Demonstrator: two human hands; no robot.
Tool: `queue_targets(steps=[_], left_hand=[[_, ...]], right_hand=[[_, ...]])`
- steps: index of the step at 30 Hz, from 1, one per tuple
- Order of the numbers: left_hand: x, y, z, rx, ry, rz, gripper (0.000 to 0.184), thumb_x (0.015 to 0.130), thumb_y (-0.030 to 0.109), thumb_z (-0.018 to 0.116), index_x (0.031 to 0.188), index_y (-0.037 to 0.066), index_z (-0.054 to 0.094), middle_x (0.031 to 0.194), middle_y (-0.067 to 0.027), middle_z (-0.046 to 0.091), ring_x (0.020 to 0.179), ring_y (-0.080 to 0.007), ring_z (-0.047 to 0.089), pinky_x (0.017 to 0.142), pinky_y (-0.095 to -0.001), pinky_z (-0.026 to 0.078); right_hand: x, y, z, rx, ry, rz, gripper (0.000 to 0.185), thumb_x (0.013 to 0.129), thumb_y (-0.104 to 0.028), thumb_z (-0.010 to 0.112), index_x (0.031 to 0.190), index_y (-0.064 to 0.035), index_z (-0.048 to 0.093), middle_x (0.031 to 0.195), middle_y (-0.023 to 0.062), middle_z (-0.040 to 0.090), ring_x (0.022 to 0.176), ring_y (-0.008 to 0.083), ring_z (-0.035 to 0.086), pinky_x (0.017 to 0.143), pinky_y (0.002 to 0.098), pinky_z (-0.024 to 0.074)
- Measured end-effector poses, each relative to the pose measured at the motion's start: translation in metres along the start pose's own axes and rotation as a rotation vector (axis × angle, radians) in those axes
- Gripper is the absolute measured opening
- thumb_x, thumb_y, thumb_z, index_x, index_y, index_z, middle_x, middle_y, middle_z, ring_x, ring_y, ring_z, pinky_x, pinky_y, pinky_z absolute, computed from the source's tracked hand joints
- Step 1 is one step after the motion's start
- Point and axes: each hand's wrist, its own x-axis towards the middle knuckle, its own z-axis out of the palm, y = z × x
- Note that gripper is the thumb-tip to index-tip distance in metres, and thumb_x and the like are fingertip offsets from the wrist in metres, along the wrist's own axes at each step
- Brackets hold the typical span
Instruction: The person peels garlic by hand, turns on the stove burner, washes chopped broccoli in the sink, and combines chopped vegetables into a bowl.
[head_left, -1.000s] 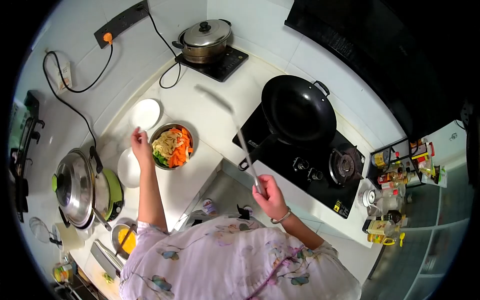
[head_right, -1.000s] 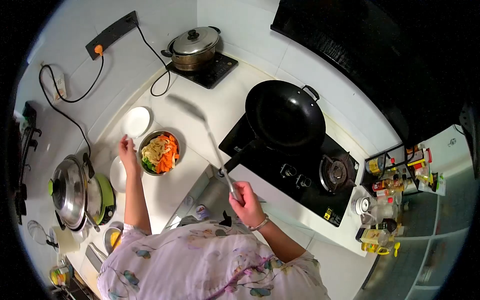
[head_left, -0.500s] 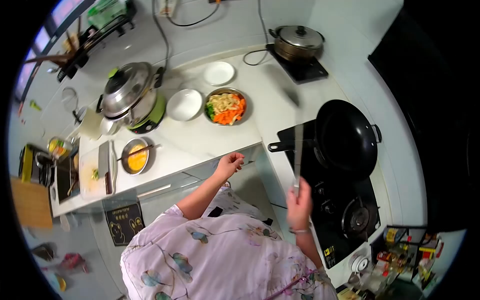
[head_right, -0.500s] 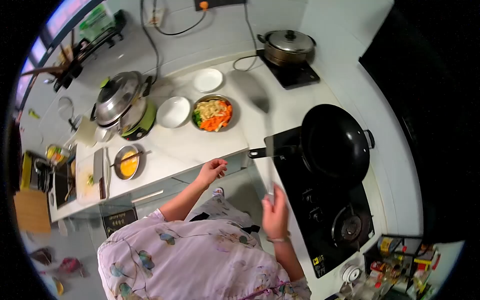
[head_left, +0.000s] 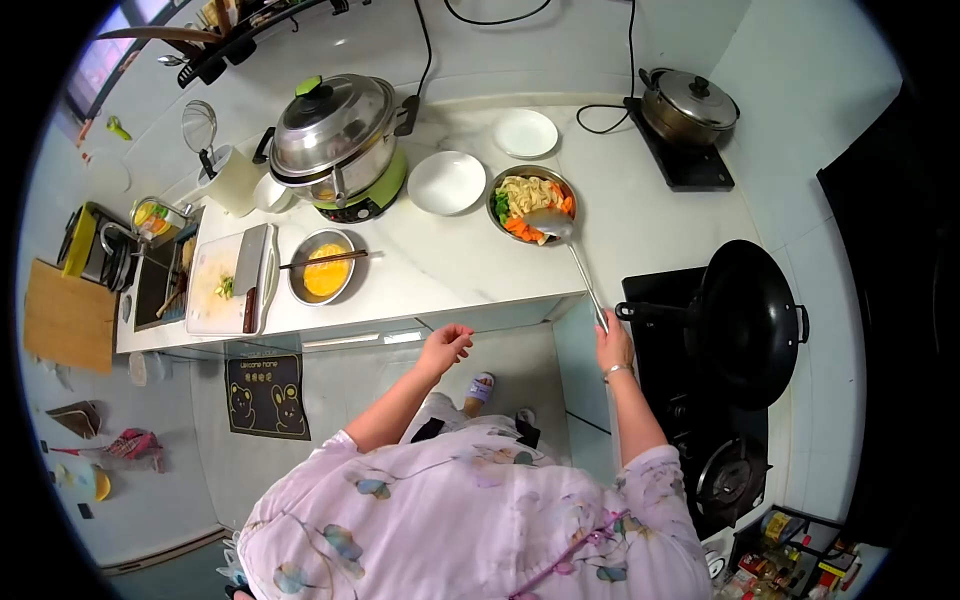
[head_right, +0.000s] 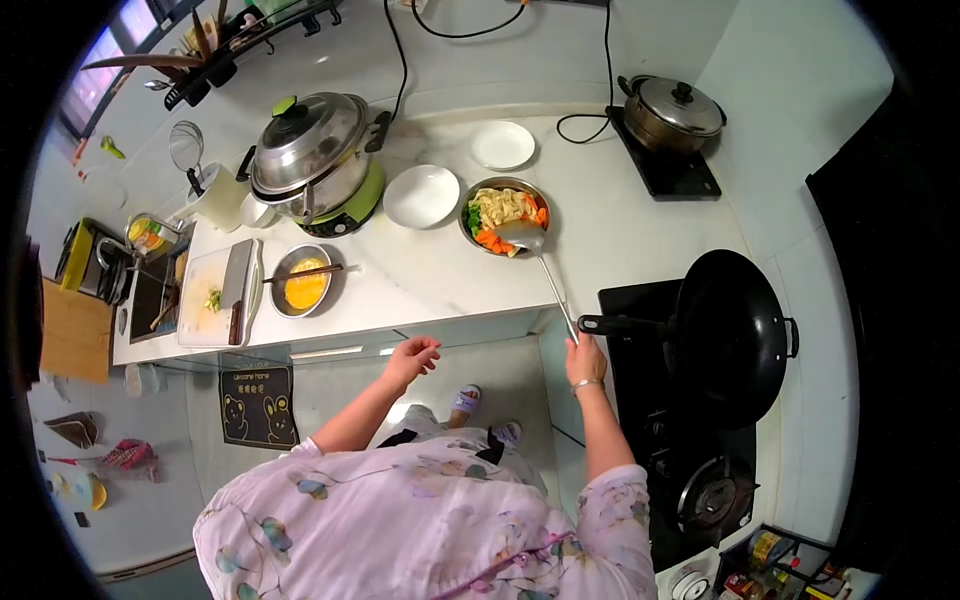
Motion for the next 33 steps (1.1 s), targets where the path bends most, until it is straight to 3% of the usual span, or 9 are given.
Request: queue_targets(steps=[6,7,10,13,20,21,25,28,33], left_hand=[[-0.005,-0.005,-0.022,0.004,0.014,-0.013,0.015,0.087,0.017,0.054,0.099,0.008,0.059,0.082,-0.0012,0.06,0.065,-0.0092,0.055,0.056,-0.0222,0.042],[-0.003,-0.007,-0.026,-0.008,0.04,-0.009,0.016,0.087,0.017,0.055,0.099,0.008,0.059,0.081,-0.0013,0.061,0.066,-0.0093,0.055,0.055,-0.022,0.042],[0.007,-0.007,-0.03,-0.008,0.045,0.004,0.017,0.086,0.018,0.056,0.099,0.008,0.059,0.081,-0.0019,0.062,0.065,-0.0097,0.056,0.055,-0.0225,0.042],[0.009,0.003,-0.025,0.039,-0.031,-0.025,0.017,0.086,0.019,0.056,0.098,0.008,0.059,0.081,-0.0017,0.062,0.064,-0.0096,0.056,0.055,-0.022,0.042],[0.032,0.023,-0.003,0.114,-0.126,-0.067,0.013,0.088,0.017,0.054,0.097,0.009,0.059,0.079,-0.0006,0.061,0.063,-0.0086,0.054,0.054,-0.0207,0.041],[0.037,0.026,0.001,0.123,-0.163,-0.068,0.013,0.088,0.017,0.055,0.097,0.009,0.059,0.079,-0.0005,0.061,0.063,-0.0085,0.054,0.055,-0.0206,0.041],[0.06,0.026,0.032,0.245,-0.39,-0.075,0.014,0.086,0.015,0.054,0.097,0.008,0.059,0.079,-0.0011,0.06,0.063,-0.0089,0.054,0.054,-0.0215,0.041],[0.068,0.026,0.072,0.392,-0.586,-0.084,0.015,0.087,0.015,0.053,0.098,0.008,0.059,0.079,-0.0014,0.059,0.062,-0.0088,0.053,0.054,-0.0221,0.04],[0.058,0.025,0.146,0.6,-0.837,-0.023,0.016,0.088,0.015,0.052,0.1,0.007,0.058,0.08,-0.0017,0.058,0.061,-0.0089,0.052,0.053,-0.0227,0.04]], right_hand=[[0.03,0.048,0.033,-0.144,0.092,-0.117,0.036,0.083,-0.016,0.054,0.117,-0.0125,0.045,0.095,0.0214,0.06,0.085,0.0375,0.058,0.07,0.045,0.0464],[0.036,0.053,0.037,-0.158,-0.076,0.18,0.028,0.084,-0.017,0.051,0.112,-0.0119,0.051,0.093,0.0206,0.061,0.086,0.0375,0.057,0.07,0.0446,0.0457],[0.036,0.045,0.04,0.246,0.231,0.391,0.024,0.085,-0.02,0.043,0.093,-0.0129,0.064,0.091,0.0128,0.064,0.088,0.0279,0.058,0.076,0.0372,0.0429],[0.032,0.044,0.033,-0.164,0.276,0.021,0.022,0.085,-0.018,0.043,0.097,-0.0139,0.061,0.093,0.01,0.06,0.088,0.0307,0.056,0.076,0.041,0.0429],[0.015,0.022,0.023,-0.534,0.349,0.007,0.037,0.081,-0.017,0.046,0.116,-0.013,0.057,0.106,0.0087,0.058,0.105,0.0266,0.048,0.094,0.0423,0.0336],[0.008,0.013,0.017,-0.486,0.462,-0.024,0.021,0.08,-0.016,0.047,0.093,-0.0091,0.061,0.095,0.0085,0.053,0.097,0.0252,0.049,0.089,0.0433,0.0354],[-0.05,-0.005,-0.004,-0.153,0.68,-0.038,0.014,0.082,-0.015,0.05,0.087,-0.0085,0.061,0.087,0.0085,0.056,0.086,0.0267,0.054,0.079,0.0385,0.0424],[-0.13,-0.007,-0.027,-0.215,0.54,0.147,0.008,0.078,-0.014,0.056,0.081,-0.0091,0.062,0.087,0.0063,0.058,0.085,0.0256,0.055,0.078,0.0378,0.0445],[-0.284,0.025,-0.038,0.008,0.753,0.671,0.011,0.079,-0.017,0.058,0.087,-0.0125,0.064,0.093,0.0055,0.06,0.091,0.0256,0.056,0.084,0.0374,0.0434]])
